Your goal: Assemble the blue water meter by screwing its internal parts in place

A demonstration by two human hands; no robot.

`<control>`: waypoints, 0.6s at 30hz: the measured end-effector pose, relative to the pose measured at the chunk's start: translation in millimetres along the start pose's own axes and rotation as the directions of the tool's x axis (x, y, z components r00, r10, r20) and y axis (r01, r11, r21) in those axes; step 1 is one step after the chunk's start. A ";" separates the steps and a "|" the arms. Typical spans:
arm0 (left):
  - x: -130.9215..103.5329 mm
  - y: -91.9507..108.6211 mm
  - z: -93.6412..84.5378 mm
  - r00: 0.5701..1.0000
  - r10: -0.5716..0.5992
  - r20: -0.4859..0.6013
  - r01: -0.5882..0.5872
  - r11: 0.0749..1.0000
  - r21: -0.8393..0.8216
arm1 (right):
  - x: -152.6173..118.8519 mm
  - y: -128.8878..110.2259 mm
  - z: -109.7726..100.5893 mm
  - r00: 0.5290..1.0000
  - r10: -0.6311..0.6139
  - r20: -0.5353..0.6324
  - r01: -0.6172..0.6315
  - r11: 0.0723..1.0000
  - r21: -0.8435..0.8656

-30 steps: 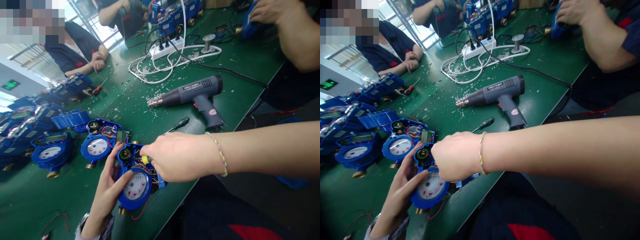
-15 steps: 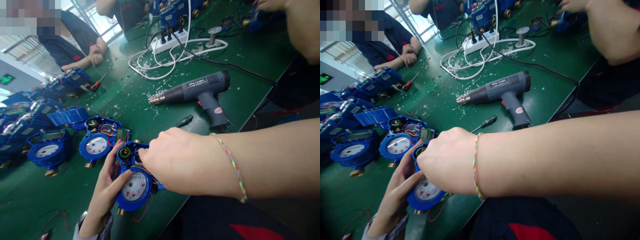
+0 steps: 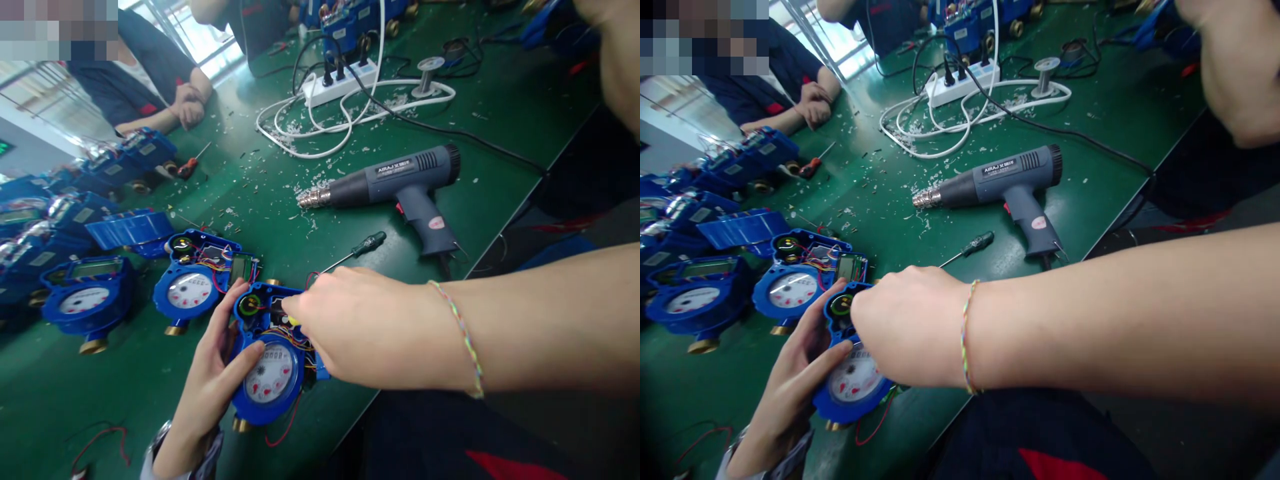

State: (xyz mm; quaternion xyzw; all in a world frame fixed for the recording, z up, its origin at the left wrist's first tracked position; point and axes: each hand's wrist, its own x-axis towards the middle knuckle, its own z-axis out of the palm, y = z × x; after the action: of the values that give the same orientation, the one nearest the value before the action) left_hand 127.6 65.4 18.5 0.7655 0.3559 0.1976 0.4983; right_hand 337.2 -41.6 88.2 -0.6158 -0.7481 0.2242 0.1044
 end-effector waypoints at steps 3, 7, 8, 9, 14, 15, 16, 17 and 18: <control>0.1 0.2 0.2 1.000 0.006 0.007 -0.006 1.000 0.000 | -2.3 1.2 2.3 1.000 0.019 -0.017 -0.019 1.000 0.019; 0.0 -0.3 0.9 1.000 0.012 0.002 -0.012 1.000 -0.001 | -9.9 3.7 13.5 0.972 -0.226 -0.067 0.197 0.936 -0.292; -0.1 -0.5 1.0 1.000 0.010 -0.001 -0.010 1.000 0.001 | -11.5 4.4 16.3 0.954 -0.292 -0.065 0.249 0.895 -0.370; -0.3 -0.5 1.1 1.000 0.008 -0.003 -0.008 1.000 0.001 | -12.8 4.9 18.4 0.939 -0.338 -0.063 0.281 0.860 -0.425; -2.6 -0.8 1.6 1.000 -0.005 -0.009 0.005 0.999 -0.038 | -12.1 4.4 19.2 0.984 -0.140 -0.108 0.111 0.965 -0.236; -3.0 -1.0 1.9 1.000 -0.011 -0.011 0.010 0.999 -0.051 | -11.1 4.2 18.3 0.992 -0.050 -0.113 0.037 0.992 -0.117; -3.3 -1.3 2.2 1.000 -0.014 -0.013 0.013 0.998 -0.062 | -10.3 4.2 17.3 0.993 0.031 -0.112 -0.030 1.000 0.007; -3.4 -1.6 2.6 1.000 -0.014 -0.016 0.013 0.998 -0.068 | -9.6 4.4 16.5 0.990 0.097 -0.107 -0.084 0.989 0.124; -3.3 -1.9 2.9 1.000 -0.010 -0.019 0.009 0.998 -0.067 | -9.3 4.7 15.8 0.984 0.148 -0.098 -0.123 0.967 0.223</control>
State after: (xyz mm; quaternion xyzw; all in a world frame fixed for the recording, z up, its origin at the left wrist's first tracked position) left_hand 126.6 61.6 15.7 0.7447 0.3575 0.2146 0.5212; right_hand 336.5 -53.2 73.3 -0.6623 -0.6682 0.2753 0.1976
